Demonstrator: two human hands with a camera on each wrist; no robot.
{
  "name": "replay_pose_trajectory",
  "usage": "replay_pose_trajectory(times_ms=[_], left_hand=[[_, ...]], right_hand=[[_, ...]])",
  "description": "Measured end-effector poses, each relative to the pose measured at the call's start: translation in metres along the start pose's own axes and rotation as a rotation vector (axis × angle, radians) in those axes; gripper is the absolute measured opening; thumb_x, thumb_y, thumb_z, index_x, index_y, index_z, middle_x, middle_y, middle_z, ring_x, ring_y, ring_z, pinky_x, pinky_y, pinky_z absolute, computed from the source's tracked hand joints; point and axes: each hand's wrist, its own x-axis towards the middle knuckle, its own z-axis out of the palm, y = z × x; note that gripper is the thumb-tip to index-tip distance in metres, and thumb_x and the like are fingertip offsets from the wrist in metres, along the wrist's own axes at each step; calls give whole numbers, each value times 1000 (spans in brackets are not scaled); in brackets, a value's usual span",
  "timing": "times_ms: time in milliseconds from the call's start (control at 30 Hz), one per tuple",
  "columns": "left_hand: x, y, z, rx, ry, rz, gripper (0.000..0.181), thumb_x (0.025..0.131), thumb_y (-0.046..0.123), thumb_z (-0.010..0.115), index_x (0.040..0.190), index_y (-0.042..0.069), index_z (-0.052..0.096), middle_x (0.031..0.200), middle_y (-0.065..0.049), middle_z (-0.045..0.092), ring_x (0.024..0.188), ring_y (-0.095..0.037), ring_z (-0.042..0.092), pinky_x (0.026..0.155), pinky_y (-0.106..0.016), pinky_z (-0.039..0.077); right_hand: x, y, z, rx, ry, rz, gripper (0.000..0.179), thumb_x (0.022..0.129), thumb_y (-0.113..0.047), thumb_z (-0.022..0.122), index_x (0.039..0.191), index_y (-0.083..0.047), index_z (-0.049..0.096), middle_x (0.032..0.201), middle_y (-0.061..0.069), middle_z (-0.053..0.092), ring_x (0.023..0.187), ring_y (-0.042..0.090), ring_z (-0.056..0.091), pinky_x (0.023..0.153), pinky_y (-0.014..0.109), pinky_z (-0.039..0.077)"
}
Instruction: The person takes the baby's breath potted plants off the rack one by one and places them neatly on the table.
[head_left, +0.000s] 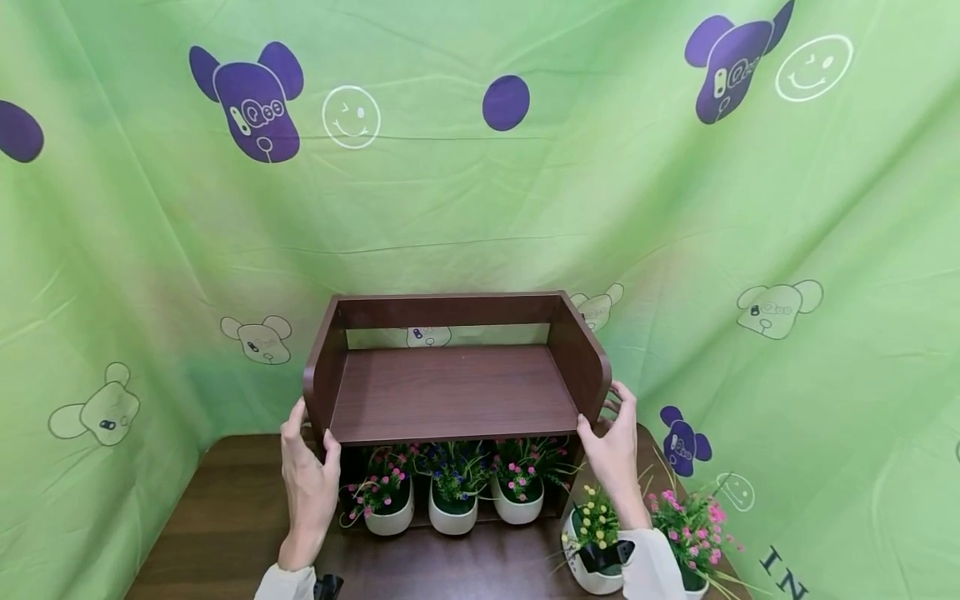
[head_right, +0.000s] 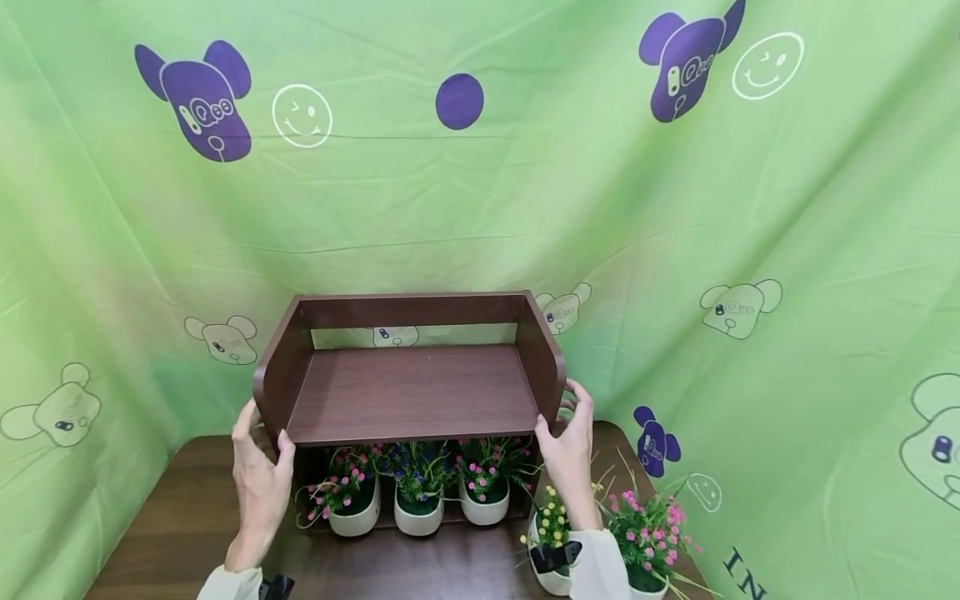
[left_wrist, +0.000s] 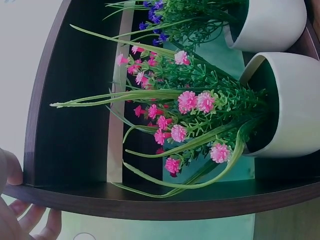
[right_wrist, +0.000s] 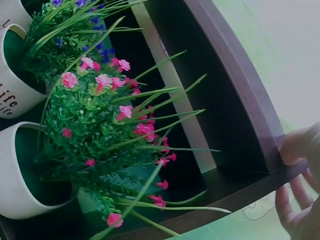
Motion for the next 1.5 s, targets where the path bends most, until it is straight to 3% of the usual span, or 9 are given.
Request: replay_pose_trajectory(times_ms=[233, 500, 600, 733, 900, 1100, 1233, 1500], left_hand=[[0, 1, 0, -4, -8, -3, 70, 80, -15, 61, 142, 5, 36, 120, -21, 52, 101, -30, 50, 80, -36, 35], [-2, 4, 0, -7, -9, -42, 67, 83, -13, 59, 142, 6, 36, 119, -21, 52, 104, -29, 50, 84, -31, 35], [-4, 6, -2, -12, -6, -75, 67, 83, -13, 59, 143, 7, 36, 113, -20, 52, 96, -27, 51, 80, -30, 37], [-11, 11, -6, -12, -5, -140, 71, 82, -10, 61, 145, 9, 34, 106, -19, 52, 87, -22, 51, 75, -23, 38], [-19, 18, -8, -30, 16, -167, 74, 78, -10, 63, 144, 8, 35, 109, -20, 52, 91, -22, 52, 75, -24, 42], [-32, 43, -5, -76, 67, -181, 74, 71, -17, 64, 138, 1, 40, 112, -22, 52, 96, -22, 51, 75, -25, 44], [-42, 62, 1, -109, 50, -155, 68, 69, -21, 63, 133, -8, 41, 109, -27, 51, 94, -23, 50, 75, -21, 44], [-76, 66, 21, -122, -36, -144, 69, 71, -11, 65, 136, 0, 43, 111, -15, 54, 94, -20, 52, 74, -21, 45]], right_hand=[[-1, 7, 6, 61, 25, -52, 63, 81, 19, 57, 138, 5, 31, 134, 17, 40, 111, 20, 44, 84, 19, 44], [-5, 17, 12, 35, 123, -28, 56, 81, 16, 62, 132, 4, 42, 123, 11, 49, 104, 13, 48, 82, 18, 43], [-5, 15, 13, 44, 139, -49, 55, 80, 17, 62, 131, 5, 44, 121, 14, 50, 103, 15, 48, 81, 19, 43], [-3, 31, 16, 37, 139, -42, 56, 82, 15, 61, 133, 1, 43, 122, 9, 50, 105, 11, 47, 82, 19, 42], [-2, 42, 18, 44, 141, -46, 57, 82, 14, 61, 133, -1, 42, 124, 5, 49, 107, 11, 46, 83, 20, 42], [-6, 29, 17, 57, 161, -93, 55, 80, 19, 59, 131, 8, 41, 124, 15, 48, 106, 17, 46, 82, 21, 43], [-6, 25, 16, 48, 161, -102, 55, 80, 19, 58, 131, 8, 41, 124, 15, 48, 105, 16, 46, 82, 19, 42], [-4, 45, 17, 48, 129, -67, 56, 84, 13, 59, 135, -1, 40, 128, 7, 47, 109, 14, 45, 85, 19, 41]])
